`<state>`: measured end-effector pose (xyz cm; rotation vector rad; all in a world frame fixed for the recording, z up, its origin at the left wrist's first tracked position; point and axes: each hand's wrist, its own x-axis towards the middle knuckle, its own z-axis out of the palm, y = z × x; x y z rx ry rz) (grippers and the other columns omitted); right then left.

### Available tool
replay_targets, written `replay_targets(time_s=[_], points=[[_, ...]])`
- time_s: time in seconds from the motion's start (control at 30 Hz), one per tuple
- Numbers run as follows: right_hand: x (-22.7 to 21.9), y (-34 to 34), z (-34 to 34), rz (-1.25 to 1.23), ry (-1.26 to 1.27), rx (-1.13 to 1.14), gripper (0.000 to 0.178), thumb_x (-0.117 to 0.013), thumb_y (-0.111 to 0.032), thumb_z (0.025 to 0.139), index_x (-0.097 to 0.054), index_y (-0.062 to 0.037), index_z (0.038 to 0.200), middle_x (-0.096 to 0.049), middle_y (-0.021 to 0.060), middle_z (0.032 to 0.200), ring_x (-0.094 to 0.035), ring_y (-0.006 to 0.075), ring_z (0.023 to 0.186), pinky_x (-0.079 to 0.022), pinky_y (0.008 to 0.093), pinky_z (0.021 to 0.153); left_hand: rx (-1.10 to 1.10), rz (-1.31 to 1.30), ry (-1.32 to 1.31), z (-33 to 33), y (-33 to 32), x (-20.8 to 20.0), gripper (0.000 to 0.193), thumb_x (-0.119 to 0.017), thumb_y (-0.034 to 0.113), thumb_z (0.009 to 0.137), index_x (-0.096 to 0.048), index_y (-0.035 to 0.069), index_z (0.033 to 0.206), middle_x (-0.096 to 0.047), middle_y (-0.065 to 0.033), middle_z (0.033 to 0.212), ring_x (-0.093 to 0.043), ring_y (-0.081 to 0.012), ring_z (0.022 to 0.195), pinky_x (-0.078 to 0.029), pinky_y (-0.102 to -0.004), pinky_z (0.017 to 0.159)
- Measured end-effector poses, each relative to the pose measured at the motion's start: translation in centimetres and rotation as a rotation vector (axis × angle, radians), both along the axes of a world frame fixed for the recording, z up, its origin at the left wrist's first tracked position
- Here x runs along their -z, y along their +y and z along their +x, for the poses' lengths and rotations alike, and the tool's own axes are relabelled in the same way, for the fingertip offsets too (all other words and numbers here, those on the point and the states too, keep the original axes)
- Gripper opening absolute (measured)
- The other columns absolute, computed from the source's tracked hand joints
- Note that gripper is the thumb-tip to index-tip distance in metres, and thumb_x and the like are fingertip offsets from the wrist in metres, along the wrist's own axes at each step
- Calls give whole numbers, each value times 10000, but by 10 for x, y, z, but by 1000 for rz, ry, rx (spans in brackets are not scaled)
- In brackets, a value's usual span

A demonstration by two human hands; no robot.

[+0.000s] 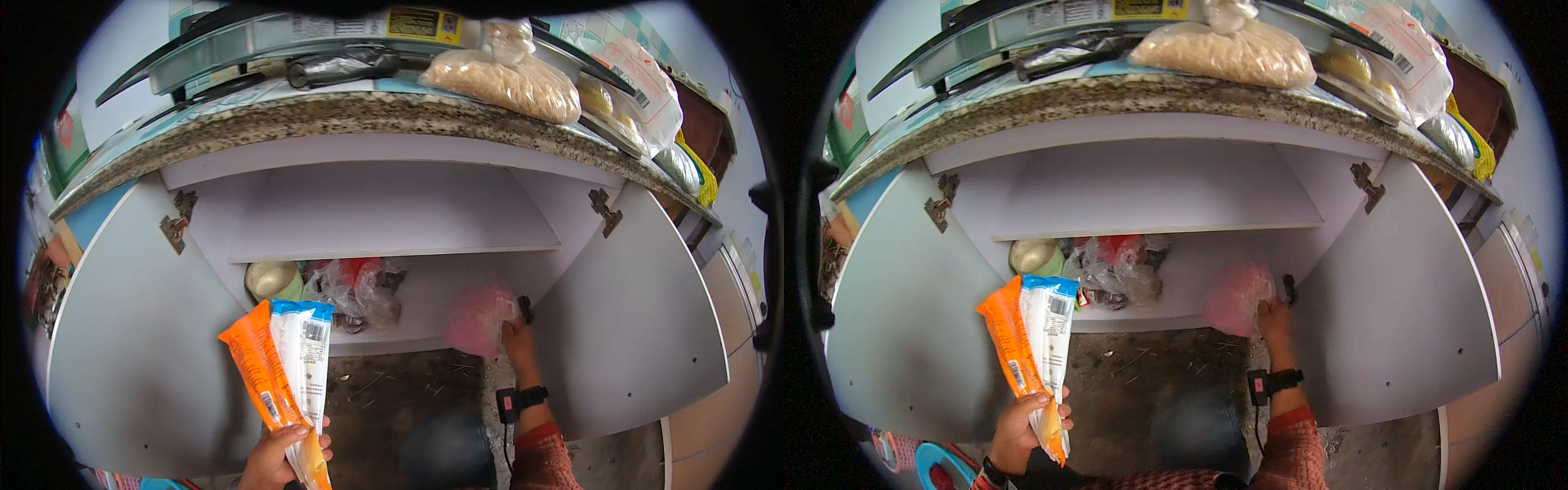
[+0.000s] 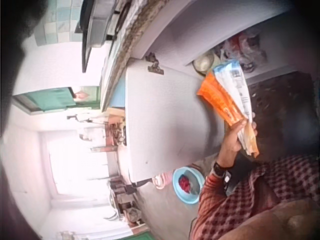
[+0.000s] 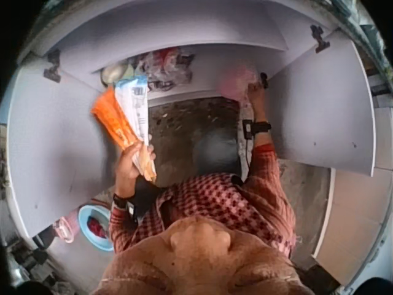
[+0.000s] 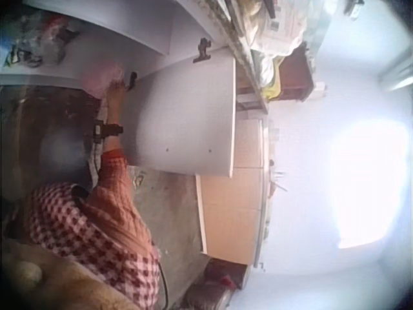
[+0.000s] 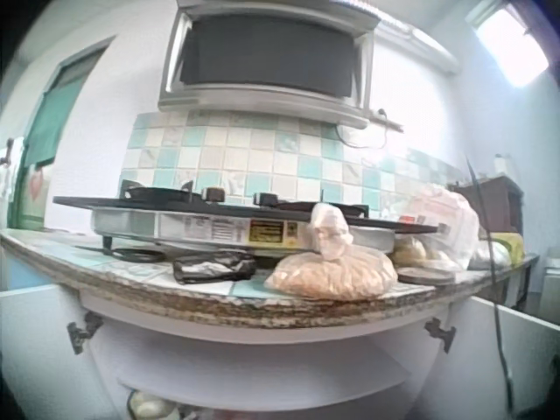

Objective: The person opens a kitchen cabinet and places various packaged food items and containers from the countertop into the cabinet. They handle multiple plastic bags and boxes, arranging them on the shelves.

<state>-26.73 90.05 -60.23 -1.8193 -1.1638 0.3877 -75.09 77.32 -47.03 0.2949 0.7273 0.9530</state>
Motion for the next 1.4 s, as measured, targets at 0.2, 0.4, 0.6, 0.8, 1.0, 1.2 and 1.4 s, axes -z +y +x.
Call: replay_targets(time_s=[0.2,0.4,0.6,0.8,1.0,1.2,1.4], points=[[68,91,1,263,738,7,185,-538,-130,888,-497,-23,1033,-547,20,838,-499,119,670,-398,295,559,42,-80,12,13,27,53,482,-572,80,818,-422,99,1276,-595,-119,1059,-568,-260,852,-478,-491,771],[62,182,26,290,1256,0,443,-512,-234,921,-365,-65,1304,-546,54,1074,-524,161,758,-446,330,605,39,-114,83,19,35,66,504,-565,81,825,-402,93,1302,-587,-132,1085,-584,-268,853,-506,-498,754],[33,165,-30,8,868,-209,475,-571,-246,889,-431,-101,1319,-552,80,1195,-543,210,975,-493,344,726,109,-104,43,32,48,75,514,-554,104,871,-368,61,1349,-554,-147,1222,-608,-252,947,-509,-442,834],[-52,83,-134,198,-355,-1085,784,-762,-99,708,-364,-138,1382,-368,130,1416,-346,291,1310,-316,463,1056,176,-88,6,40,62,84,501,-556,136,878,-384,47,1340,-555,-154,1226,-613,-232,962,-519,-384,817],[-103,50,-222,282,-807,-1572,975,-714,-26,677,-188,-308,1448,-70,78,1534,-92,283,1408,-150,566,1108,320,-72,-24,38,65,81,469,-564,175,887,-407,51,1312,-583,-149,1174,-619,-228,952,-523,-383,803],[-101,39,-251,412,-709,-1863,925,-599,84,701,-183,-257,1454,-167,76,1517,-117,266,1407,-66,572,1122,575,-103,16,40,49,73,438,-549,260,903,-442,8,1245,-604,-130,1109,-622,-233,940,-527,-371,806],[-92,21,-248,373,-475,-1862,477,-646,-34,700,-520,-92,1157,-590,115,1090,-550,285,1083,-294,486,1062,635,-50,-77,41,38,41,547,-522,355,905,-392,21,1318,-605,-143,1026,-635,-230,862,-545,-368,746]])
